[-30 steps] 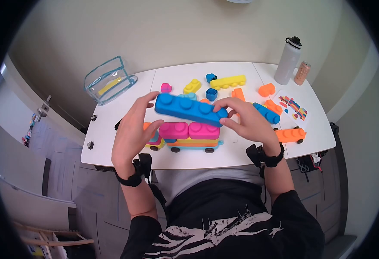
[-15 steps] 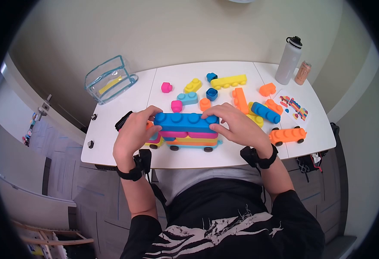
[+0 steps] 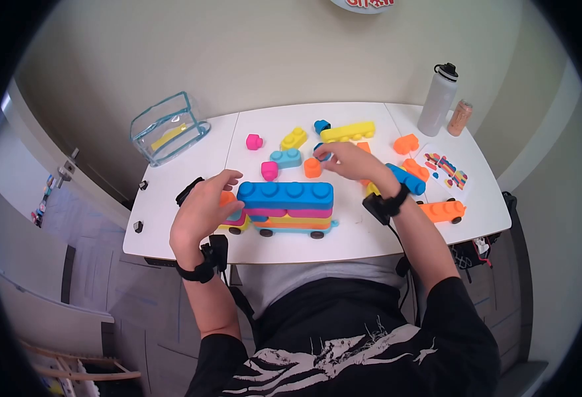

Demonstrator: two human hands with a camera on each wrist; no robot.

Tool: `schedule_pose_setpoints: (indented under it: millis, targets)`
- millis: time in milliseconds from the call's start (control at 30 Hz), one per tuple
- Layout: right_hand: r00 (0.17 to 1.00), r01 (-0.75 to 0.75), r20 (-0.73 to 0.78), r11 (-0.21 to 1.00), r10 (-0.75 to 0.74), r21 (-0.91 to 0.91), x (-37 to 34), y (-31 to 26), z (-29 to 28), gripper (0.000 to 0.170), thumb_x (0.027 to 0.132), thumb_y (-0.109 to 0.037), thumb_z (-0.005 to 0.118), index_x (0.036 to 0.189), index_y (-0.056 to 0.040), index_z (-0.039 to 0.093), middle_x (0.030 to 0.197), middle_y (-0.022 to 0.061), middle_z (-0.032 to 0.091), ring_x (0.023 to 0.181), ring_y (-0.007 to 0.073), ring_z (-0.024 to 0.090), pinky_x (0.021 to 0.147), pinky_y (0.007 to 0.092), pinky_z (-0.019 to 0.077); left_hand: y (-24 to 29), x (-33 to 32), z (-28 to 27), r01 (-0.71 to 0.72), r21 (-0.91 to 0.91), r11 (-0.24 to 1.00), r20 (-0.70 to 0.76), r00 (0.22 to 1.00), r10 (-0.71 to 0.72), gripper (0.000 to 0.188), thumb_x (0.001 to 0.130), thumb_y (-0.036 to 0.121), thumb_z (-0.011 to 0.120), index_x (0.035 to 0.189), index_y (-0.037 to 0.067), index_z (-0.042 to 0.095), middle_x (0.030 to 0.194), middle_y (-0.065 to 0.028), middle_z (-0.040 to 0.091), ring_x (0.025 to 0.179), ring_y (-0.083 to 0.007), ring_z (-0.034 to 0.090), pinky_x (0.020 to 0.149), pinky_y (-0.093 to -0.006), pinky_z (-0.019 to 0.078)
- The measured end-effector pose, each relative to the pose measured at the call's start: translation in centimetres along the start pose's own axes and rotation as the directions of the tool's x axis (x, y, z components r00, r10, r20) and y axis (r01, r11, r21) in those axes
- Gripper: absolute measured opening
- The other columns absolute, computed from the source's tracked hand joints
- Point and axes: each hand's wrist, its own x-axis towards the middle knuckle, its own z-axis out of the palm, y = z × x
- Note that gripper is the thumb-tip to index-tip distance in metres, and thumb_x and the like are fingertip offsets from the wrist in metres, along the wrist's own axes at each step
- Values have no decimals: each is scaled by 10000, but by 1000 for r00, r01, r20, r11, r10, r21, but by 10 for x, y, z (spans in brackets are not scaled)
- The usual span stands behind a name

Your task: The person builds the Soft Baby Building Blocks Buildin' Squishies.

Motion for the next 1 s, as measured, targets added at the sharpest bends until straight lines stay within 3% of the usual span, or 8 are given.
schedule_pose_setpoints:
  millis: [67, 367, 500, 567, 667, 767, 867, 1000]
  targets:
    - [997, 7, 74, 975, 10, -223, 25, 15, 20, 401, 965, -102, 728, 1363, -74, 692, 1291, 127, 738, 1180, 296, 704, 989, 387, 568, -1, -1, -2, 13, 4, 1000, 12, 1000, -13, 510, 873, 92, 844, 1345, 42, 658, 1239, -192, 761, 1178, -354, 720, 1032, -434, 562]
    - [1000, -10, 19, 910, 19, -415, 51, 32, 55, 366, 900, -50, 709, 1261, -95, 749, 1270, 126, 731, 1200, 339, 686, 991, 430, 567, 1, -6, -3, -31, -19, 999, -32, 999, 30, 503, 872, 103, 843, 1336, 36, 661, 1221, -204, 766, 1188, -363, 723, 1019, -437, 565]
    - [999, -30, -30, 942, 22, -335, 37, 9, 35, 312, 897, -69, 721, 1204, -88, 775, 1206, 124, 749, 1119, 345, 715, 952, 444, 580, 1, -4, -4, -49, -26, 998, -46, 998, 47, 504, 862, 93, 846, 1328, 33, 664, 1203, -195, 768, 1165, -362, 729, 1008, -432, 567]
    - [946, 111, -254, 935, -204, -336, 27, -8, 21, 305, 895, -133, 749, 1197, -104, 781, 1146, 106, 758, 1038, 315, 739, 880, 433, 600, 2, -3, -6, -93, 8, 996, -81, 992, 93, 525, 875, 77, 844, 1359, 47, 642, 1253, -151, 761, 1198, -323, 718, 995, -429, 580]
    - [906, 183, -358, 972, -225, -147, -1, -56, -18, 309, 879, -143, 781, 1184, -92, 779, 1135, 105, 755, 1003, 310, 735, 865, 418, 594, 15, 1, 0, -183, -1, 983, -224, 958, 178, 565, 861, 90, 862, 1377, 53, 633, 1314, -130, 739, 1219, -313, 704, 987, -423, 571]
    - [820, 378, -412, 917, -396, -129, -32, -94, -32, 349, 856, -127, 817, 1198, -78, 766, 1108, 80, 757, 806, 222, 651, 771, 345, 562, 32, 4, 7, -300, -64, 952, -320, 909, 266, 631, 838, 108, 883, 1406, 49, 616, 1352, -128, 717, 1230, -316, 694, 998, -417, 560]
    - [744, 516, -417, 846, -521, -135, -58, -124, -25, 392, 842, -123, 839, 1218, -73, 741, 1121, 68, 761, 797, 220, 652, 752, 347, 561, 52, 4, 13, -409, -114, 905, -368, 864, 344, 688, 807, 130, 907, 1420, 47, 606, 1350, -126, 712, 1226, -316, 691, 999, -409, 555]
    - [758, 534, -378, 839, -531, -108, -76, -137, -15, 427, 826, -137, 869, 1219, -71, 715, 1141, 53, 764, 829, 220, 672, 768, 344, 569, 53, 4, 20, -509, -74, 858, -310, 829, 465, 679, 810, 150, 921, 1406, 67, 608, 1300, -154, 703, 1157, -359, 700, 979, -422, 577]
